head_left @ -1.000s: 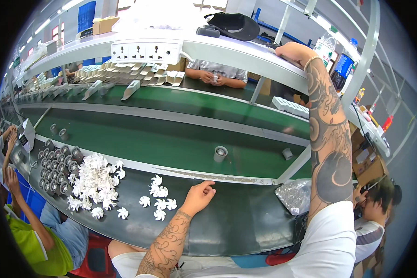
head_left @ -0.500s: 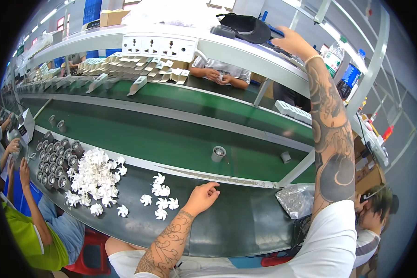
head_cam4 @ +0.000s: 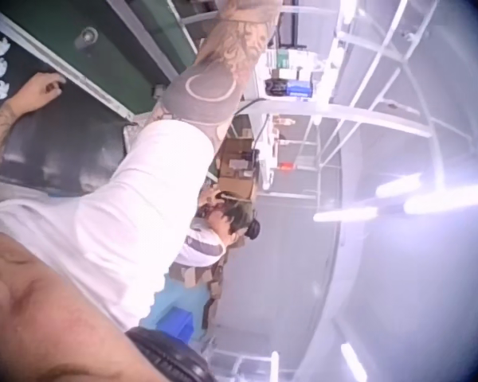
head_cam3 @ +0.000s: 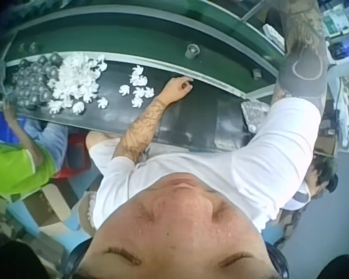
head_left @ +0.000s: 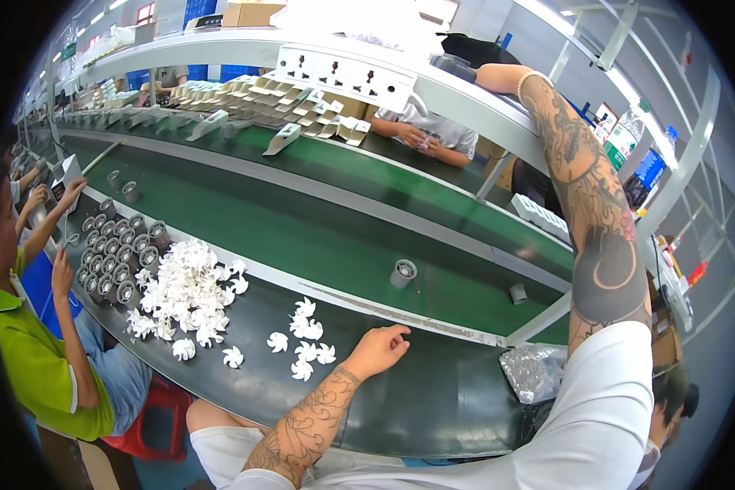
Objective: Assemble small white components into cylindrical housings on a production line.
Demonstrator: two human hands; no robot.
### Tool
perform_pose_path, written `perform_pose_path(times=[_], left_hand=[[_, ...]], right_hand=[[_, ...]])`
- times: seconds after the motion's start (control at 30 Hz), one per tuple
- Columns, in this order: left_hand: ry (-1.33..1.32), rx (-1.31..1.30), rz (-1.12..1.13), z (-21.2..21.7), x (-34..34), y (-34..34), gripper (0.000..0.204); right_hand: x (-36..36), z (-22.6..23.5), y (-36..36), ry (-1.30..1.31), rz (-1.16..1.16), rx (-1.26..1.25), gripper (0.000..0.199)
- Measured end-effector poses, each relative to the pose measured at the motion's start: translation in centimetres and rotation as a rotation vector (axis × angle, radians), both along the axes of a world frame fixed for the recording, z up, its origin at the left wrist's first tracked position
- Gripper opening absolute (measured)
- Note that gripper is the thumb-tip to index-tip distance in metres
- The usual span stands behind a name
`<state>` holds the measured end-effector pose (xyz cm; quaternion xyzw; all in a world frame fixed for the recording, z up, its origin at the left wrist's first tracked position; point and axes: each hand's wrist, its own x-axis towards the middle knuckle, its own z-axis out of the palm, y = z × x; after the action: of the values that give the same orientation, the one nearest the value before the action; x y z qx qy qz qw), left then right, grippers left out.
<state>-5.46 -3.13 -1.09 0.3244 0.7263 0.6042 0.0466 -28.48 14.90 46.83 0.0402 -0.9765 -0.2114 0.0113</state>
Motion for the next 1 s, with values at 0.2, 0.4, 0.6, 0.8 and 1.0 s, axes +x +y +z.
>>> perform_pose_path(times=[0.2, 0.4, 0.6, 0.8, 1.0], left_hand=[[0.014, 0.008, -0.012, 0.3, 0.1, 0.6, 0.024], [0.052, 0.002, 0.003, -0.2, 0.3, 0.1, 0.024], [0.043, 0.029, -0.011, -0.1, 0.1, 0.5, 0.024], [0.073, 0.051, -0.007, -0.7, 0.1, 1.3, 0.022], [0.023, 0.043, 0.089, -0.3, -0.5, -0.4, 0.022]], right_hand=[[1.9, 0.2, 1.5, 0.067, -0.039, -0.211, 0.069], [1.8, -1.2, -0.6, 0.015, -0.017, -0.452, 0.061], [4.1, -1.2, 0.9, 0.217, 0.026, -0.375, 0.074], [7.2, -0.3, 2.3, 0.482, 0.128, -0.429, 0.069], [19.5, -8.8, -2.1, 0.834, 0.653, -0.493, 0.037]])
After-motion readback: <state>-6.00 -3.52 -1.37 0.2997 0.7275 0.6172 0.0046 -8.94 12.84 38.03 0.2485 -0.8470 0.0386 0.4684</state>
